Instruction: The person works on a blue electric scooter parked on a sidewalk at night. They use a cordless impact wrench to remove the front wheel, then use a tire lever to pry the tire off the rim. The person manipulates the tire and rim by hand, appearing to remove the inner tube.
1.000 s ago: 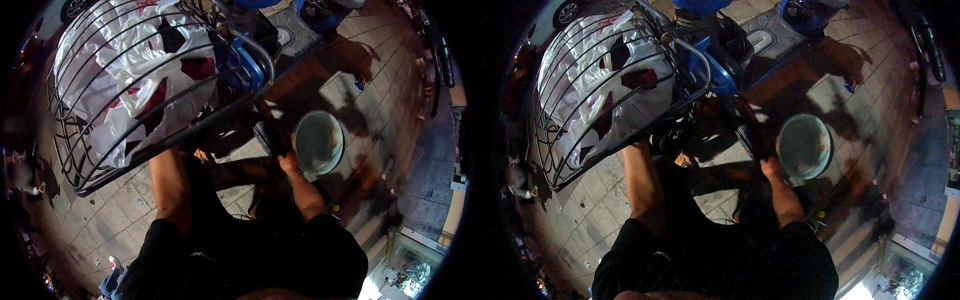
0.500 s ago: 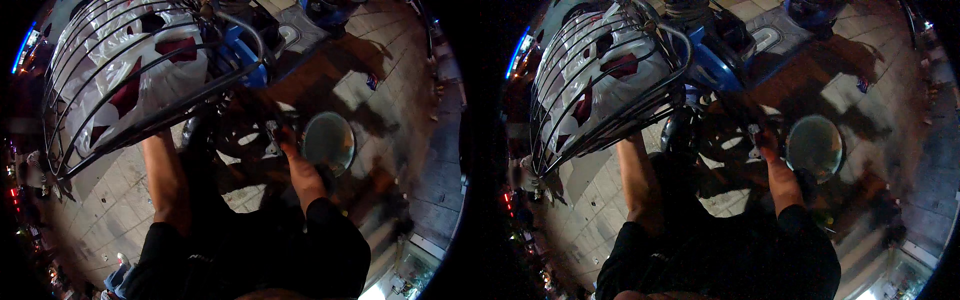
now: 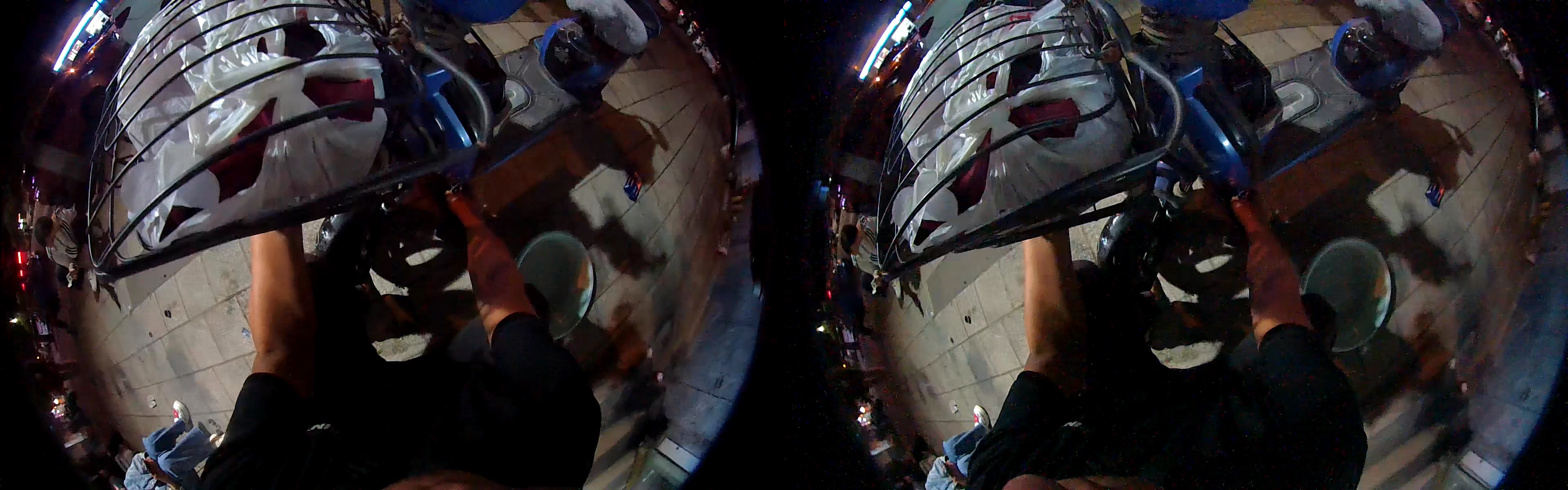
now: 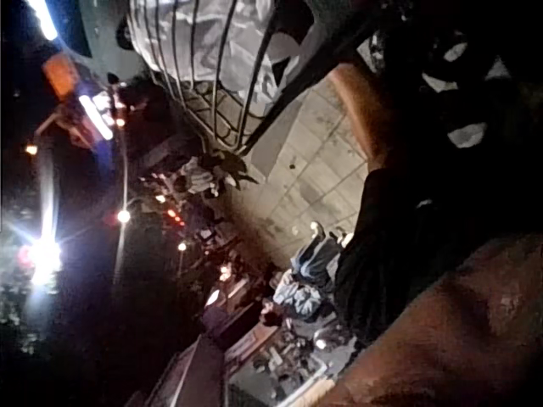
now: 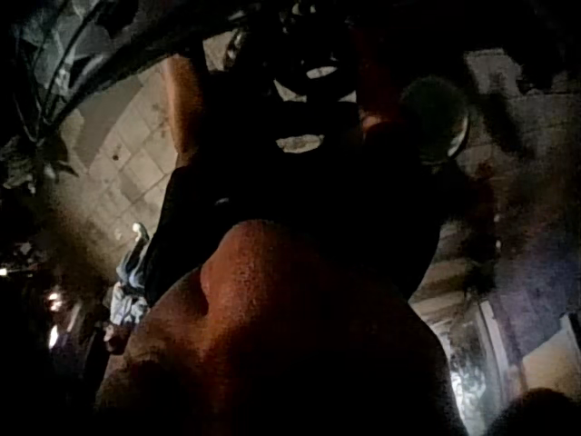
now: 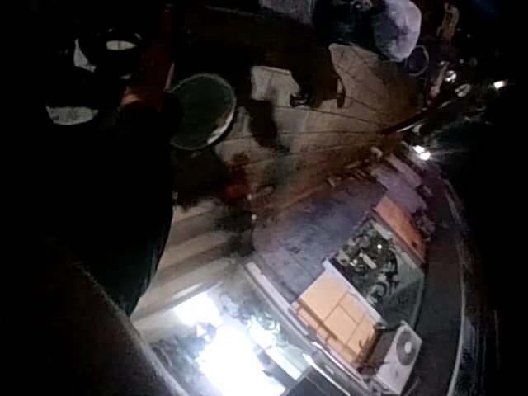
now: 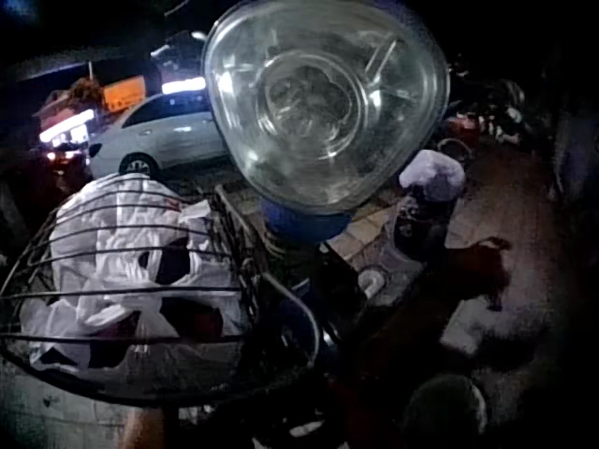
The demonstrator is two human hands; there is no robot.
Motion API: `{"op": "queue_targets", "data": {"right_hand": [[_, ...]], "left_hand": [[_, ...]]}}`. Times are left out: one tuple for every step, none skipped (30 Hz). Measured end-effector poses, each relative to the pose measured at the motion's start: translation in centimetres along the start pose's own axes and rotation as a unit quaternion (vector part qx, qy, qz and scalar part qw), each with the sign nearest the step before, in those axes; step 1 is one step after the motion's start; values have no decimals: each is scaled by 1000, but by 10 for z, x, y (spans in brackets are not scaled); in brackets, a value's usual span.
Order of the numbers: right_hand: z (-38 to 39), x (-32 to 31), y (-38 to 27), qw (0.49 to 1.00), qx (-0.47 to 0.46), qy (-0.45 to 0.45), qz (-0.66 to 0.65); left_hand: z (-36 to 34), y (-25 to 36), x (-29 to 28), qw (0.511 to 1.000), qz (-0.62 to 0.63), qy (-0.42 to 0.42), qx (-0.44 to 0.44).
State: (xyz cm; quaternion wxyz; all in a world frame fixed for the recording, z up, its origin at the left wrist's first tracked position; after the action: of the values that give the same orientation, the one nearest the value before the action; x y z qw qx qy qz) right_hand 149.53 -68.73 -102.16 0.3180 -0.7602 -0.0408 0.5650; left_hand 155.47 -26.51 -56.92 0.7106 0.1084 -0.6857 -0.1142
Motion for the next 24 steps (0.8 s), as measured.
{"op": "queue_targets", "data": {"right_hand": [[-5, -3, 10, 1000, -5, 6, 3], [-9, -7, 21, 1000, -13, 10, 6], [-14, -10, 31, 1000, -26, 17, 5], [-4, -5, 27, 1000, -29, 2, 4], [6, 0, 16, 999, -39, -12, -7], [16, 3, 5, 998, -50, -25, -17], [33, 0, 8, 998, -55, -38, -18], [35, -2, 7, 997, -66, -46, -17], [25, -2, 4, 995, -80, -51, -19], [18, -10, 12, 994, -92, -51, -16], [15, -22, 27, 993, -103, -50, -11], [4, -39, 42, 991, -124, -41, -5], [-8, -61, 51, 988, -155, -28, -4], [8, -65, 30, 980, -192, -28, -45], [26, -76, 21, 970, -224, -58, 80], [44, -93, -16, 970, -237, -44, 29], [67, -118, -46, 969, -243, -29, -15], [78, -146, -51, 978, -203, -50, 15], [89, -163, -79, 982, -172, -76, 25], [104, -189, -61, 978, -81, -145, 128], [127, -214, -40, 987, -14, -127, 102], [153, -230, -25, 991, 47, -109, 68], [171, -237, -21, 987, 23, -130, 90], [186, -241, -18, 982, -2, -154, 110]], "left_hand": [[-1, -4, 1, 1000, 7, -2, -2], [-3, -8, 5, 1000, 13, -4, -3], [-6, -11, 8, 1000, 19, -6, -5], [-8, -10, 1, 1000, 17, 2, -1], [-4, -1, 1, 1000, 8, 6, 9], [-2, 5, 1, 1000, 6, 12, 19], [5, 8, -2, 1000, 8, 21, 18], [7, 12, -3, 999, 11, 24, 23], [2, 12, -2, 999, 16, 21, 29], [1, 10, 1, 999, 25, 20, 27], [1, 2, 4, 999, 38, 18, 19], [-4, -9, 8, 998, 53, 14, 7], [-5, -17, 17, 997, 71, 7, 0], [0, -13, 13, 998, 61, 17, 3], [0, -13, 11, 998, 54, 23, 1], [11, 0, 8, 999, 38, 32, 12], [20, 7, 0, 999, 27, 41, 18], [26, 4, 1, 999, 35, 35, 10], [38, 15, 8, 999, 26, 24, 14], [41, -2, 0, 999, 52, 4, -15], [46, -14, 3, 995, 79, -27, -45], [50, -18, 1, 991, 101, -54, -72], [59, -17, 2, 987, 113, -75, -92], [66, -13, 1, 985, 112, -80, -100]]}}
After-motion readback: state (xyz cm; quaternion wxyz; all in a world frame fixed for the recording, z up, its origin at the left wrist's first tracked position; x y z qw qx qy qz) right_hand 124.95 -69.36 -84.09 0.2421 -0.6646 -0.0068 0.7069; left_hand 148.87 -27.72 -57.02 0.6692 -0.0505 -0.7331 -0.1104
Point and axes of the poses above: each hand's wrist, its own z-axis away from the middle knuckle, its own x-axis out of the palm, y = z × x, the point moved 6 cm from there along -z, towards the middle knuckle
